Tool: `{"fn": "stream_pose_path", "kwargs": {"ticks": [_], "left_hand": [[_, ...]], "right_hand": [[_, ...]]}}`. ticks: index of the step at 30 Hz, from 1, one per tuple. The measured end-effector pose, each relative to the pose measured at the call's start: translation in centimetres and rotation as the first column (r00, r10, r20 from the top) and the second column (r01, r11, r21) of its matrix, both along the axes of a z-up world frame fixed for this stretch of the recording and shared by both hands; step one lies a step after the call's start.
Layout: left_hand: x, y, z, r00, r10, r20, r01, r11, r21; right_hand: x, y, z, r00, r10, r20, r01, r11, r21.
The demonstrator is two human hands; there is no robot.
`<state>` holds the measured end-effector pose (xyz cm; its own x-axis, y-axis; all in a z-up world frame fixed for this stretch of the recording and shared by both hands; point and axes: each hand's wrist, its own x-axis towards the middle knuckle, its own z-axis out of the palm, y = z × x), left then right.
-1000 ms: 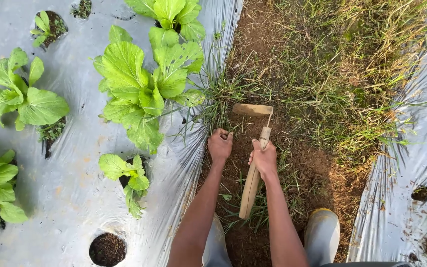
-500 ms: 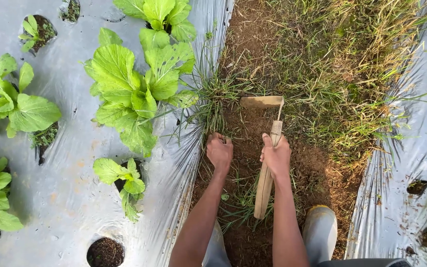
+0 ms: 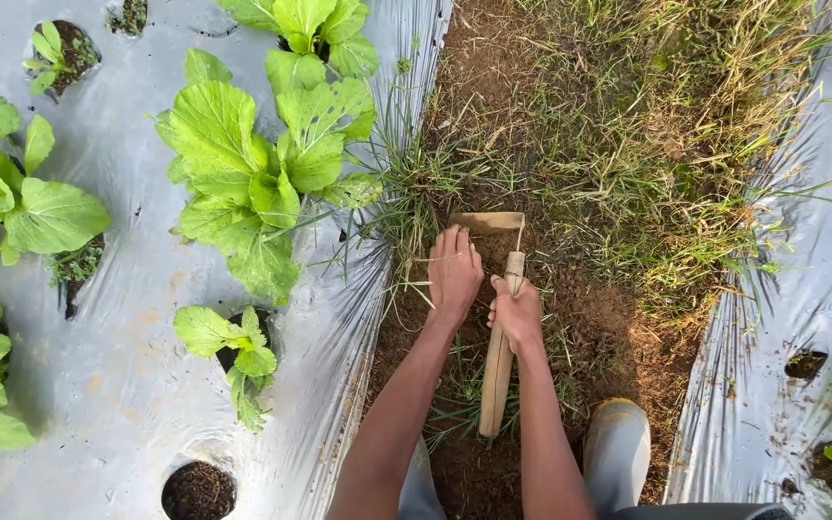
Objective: The person uses a hand hoe to loosen soil and remove weeds from a narrow path between rows of leafy green plants growing through plastic mulch. The person repeatedly scrapes the hoe along the ground and pulls up clumps of grass with their hands.
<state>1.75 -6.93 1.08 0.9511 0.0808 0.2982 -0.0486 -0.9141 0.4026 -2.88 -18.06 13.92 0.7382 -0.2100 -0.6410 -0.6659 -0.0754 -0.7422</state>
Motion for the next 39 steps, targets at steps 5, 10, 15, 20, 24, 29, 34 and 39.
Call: {"fn": "stream_pose_path", "kwargs": {"ticks": [5,10,15,20,24,29,34,39], "left_hand": [[-1.9,-0.2,6.1,0.920,-0.056,-0.387,0.046,0.998,-0.036],[-2.7,-0.8,5.3,0.915,-0.038,-0.402,0.056,0.998,0.031],[-3.0,-1.7,0.8,0.986,-0.009,-0.167,0.007,1.000,-0.013],[-3.3,-1.4,-0.3,0.987,-0.015,-0.158,0.014,1.000,-0.011],[-3.1,-1.2,-0.1,0.981,-0.028,-0.193,0.037,0.998,0.041],[-3.7,-1.4,-1.0,0.980,-0.014,-0.200,0.031,0.996,0.081],[-3.6,-1.2,0.2,0.966,-0.032,-0.257,0.051,0.996,0.068],[-5.6,-2.4,-2.5,0.964,-0.067,-0.256,0.079,0.996,0.040]], "right_hand": [[1.3,-1.0,2.6,0.998,-0.048,0.050,0.055,0.989,-0.138],[2.6,-0.3,2.3,0.983,-0.129,0.129,0.142,0.985,-0.098],[1.8,-0.3,1.6,0.997,0.029,0.071,-0.017,0.986,-0.165],[2.7,0.1,0.9,0.998,0.017,0.053,-0.007,0.981,-0.195],[3.8,-1.9,0.2,0.991,0.131,0.036,-0.115,0.949,-0.295],[3.2,-0.3,2.5,0.996,0.073,0.043,-0.063,0.977,-0.205],[2.5,-0.8,3.3,0.994,0.103,-0.047,-0.108,0.987,-0.119],[2.9,-0.9,0.2,0.998,0.050,-0.042,-0.051,0.998,-0.030]]}}
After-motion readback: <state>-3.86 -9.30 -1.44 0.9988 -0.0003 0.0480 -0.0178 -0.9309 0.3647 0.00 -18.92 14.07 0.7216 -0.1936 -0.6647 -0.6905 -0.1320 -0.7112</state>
